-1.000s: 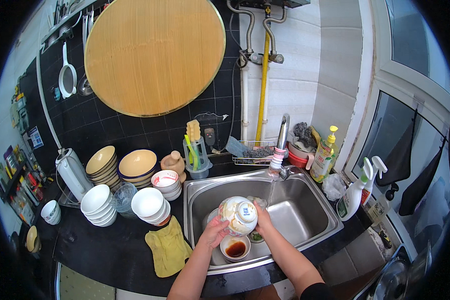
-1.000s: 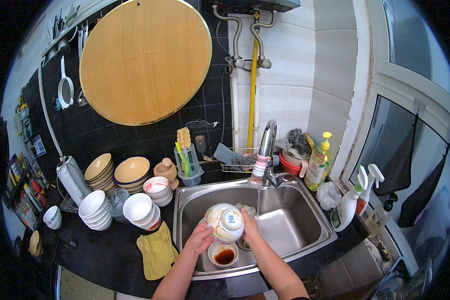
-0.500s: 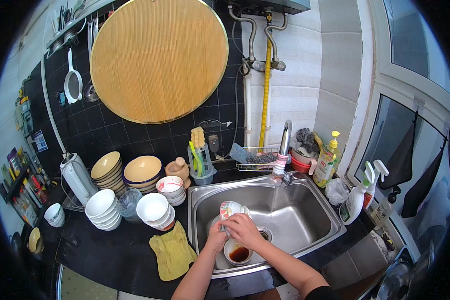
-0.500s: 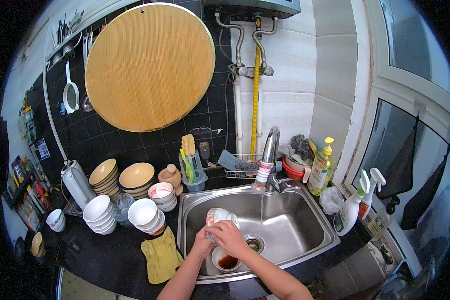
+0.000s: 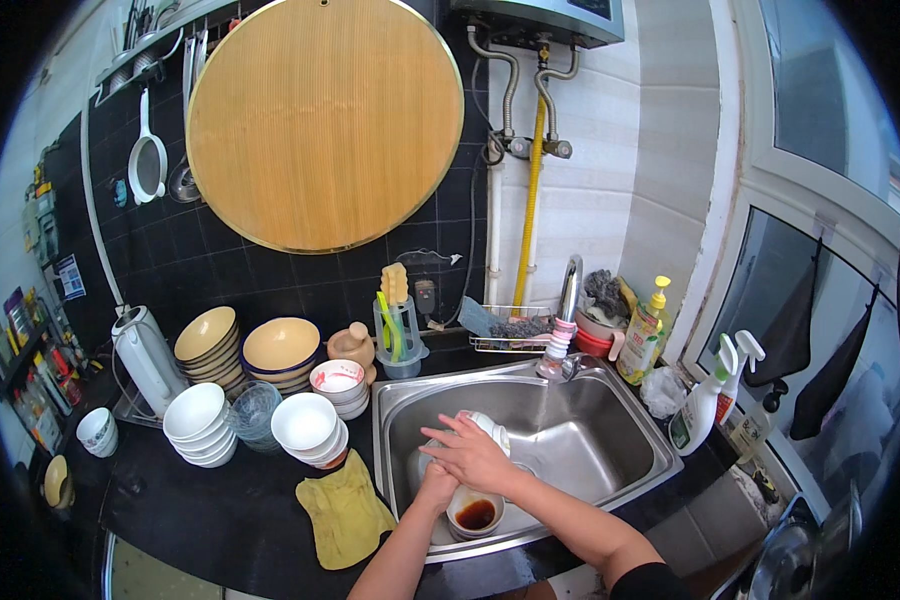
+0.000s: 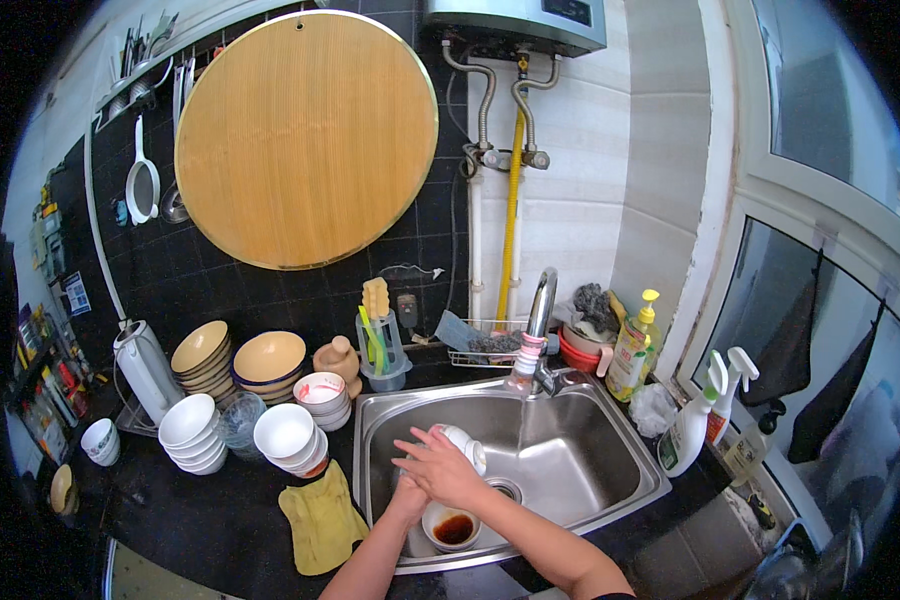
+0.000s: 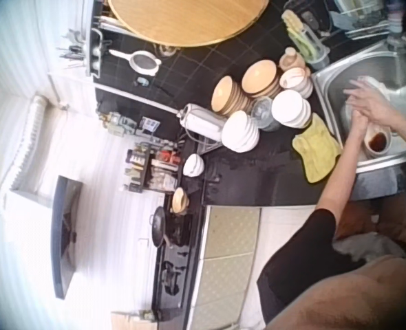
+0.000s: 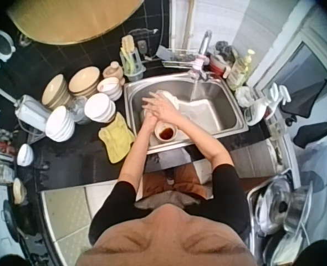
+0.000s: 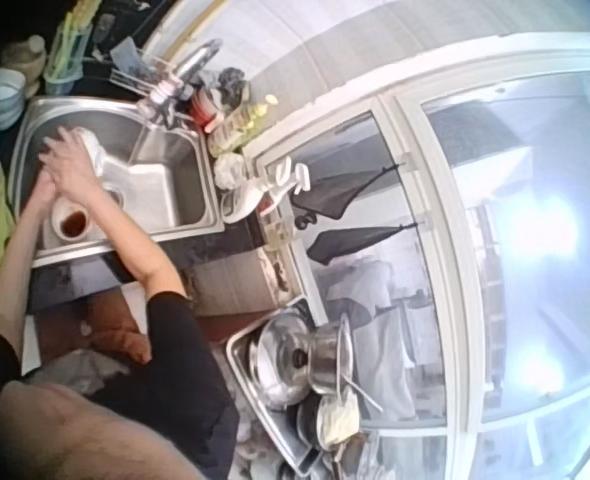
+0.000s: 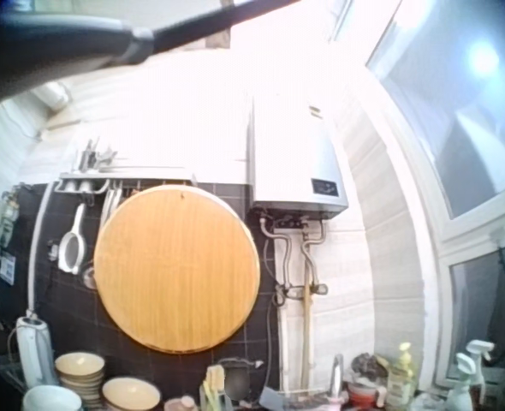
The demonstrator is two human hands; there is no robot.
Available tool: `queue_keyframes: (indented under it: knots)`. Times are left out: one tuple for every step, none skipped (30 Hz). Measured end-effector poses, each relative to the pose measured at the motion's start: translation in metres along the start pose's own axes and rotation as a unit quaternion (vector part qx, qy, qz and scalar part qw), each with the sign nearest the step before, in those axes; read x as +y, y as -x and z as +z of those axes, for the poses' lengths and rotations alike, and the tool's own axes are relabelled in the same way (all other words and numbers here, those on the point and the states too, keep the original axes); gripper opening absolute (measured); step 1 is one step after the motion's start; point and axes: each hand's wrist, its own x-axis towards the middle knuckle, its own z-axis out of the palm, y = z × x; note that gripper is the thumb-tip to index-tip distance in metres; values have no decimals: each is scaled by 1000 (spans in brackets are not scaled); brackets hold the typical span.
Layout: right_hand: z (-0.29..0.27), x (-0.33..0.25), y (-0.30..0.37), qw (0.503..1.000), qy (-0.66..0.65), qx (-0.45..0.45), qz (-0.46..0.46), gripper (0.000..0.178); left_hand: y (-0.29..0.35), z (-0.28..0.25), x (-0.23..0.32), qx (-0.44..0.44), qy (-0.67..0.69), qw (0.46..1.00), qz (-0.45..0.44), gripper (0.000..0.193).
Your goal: The person washes a stack of white bowls and small cups in a kitchen sink. They scrub the items with a sponge under running water and rinse them thoroughly. The cleaned items are placed in a drying rack or stacked on the counter.
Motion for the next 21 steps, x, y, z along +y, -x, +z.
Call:
queue_keyframes:
  knots:
    - [0, 4, 1, 1000, 7, -3, -2, 33, 2, -2, -1, -29, 2, 999, -18, 18]
    - [1, 15, -5, 1000, 16, -5, -8, 35, 1, -8, 1, -59, 3, 998, -32, 20]
    - [2, 26, -10, 1000, 24, -6, -14, 36, 1, -13, 3, -87, 4, 995, -46, 21]
    - [0, 36, -11, 985, -54, -37, 158, 39, 1, -12, 4, -101, 9, 993, -67, 30]
    - [2, 54, -4, 941, -232, -48, 242, 41, 2, -7, 7, -111, 46, 991, -60, 33]
    - [4, 79, 6, 858, -402, -56, 314, 42, 4, 0, 13, -122, 83, 988, -52, 36]
    - [-2, 86, 5, 742, -558, -66, 366, 44, 6, 2, 20, -126, 119, 984, -39, 39]
    - [-2, 82, 7, 725, -569, -22, 387, 45, 9, 3, 25, -112, 146, 982, -39, 40]
    - [0, 69, 15, 707, -578, 23, 407, 47, 12, 2, 30, -98, 173, 979, -38, 41]
    - [-1, 58, 25, 691, -580, 71, 426, 48, 11, 5, 33, -91, 204, 974, -36, 42]
    - [30, 69, 49, 710, -573, 149, 381, 53, 7, 12, 34, -78, 223, 971, -19, 42]
    - [42, 56, 60, 728, -547, 177, 374, 55, 5, 13, 33, -57, 240, 969, -3, 43]
    - [51, 41, 63, 741, -522, 206, 369, 57, 3, 13, 33, -33, 254, 966, 12, 43]
    - [58, 26, 65, 808, -413, 208, 364, 57, 0, 13, 33, -14, 244, 969, 20, 43]
    - [62, 11, 63, 863, -296, 206, 354, 58, -4, 14, 33, -16, 234, 972, 20, 43]
    - [48, -15, 49, 859, -297, 213, 359, 54, -6, 10, 35, -14, 220, 975, 22, 43]
    - [36, -25, 42, 903, -210, 184, 328, 53, -5, 8, 36, -13, 207, 978, 24, 42]
    - [22, -31, 36, 936, -118, 154, 293, 52, -3, 9, 36, -25, 194, 980, 28, 41]
    - [13, -32, 26, 960, -27, 123, 252, 51, -1, 6, 38, -24, 194, 981, 18, 40]
    - [4, -29, 16, 966, -5, 133, 224, 45, 2, 4, 38, -25, 194, 981, 8, 40]
    - [-2, -24, 8, 970, -11, 112, 217, 45, 4, 2, 39, -24, 194, 981, -3, 39]
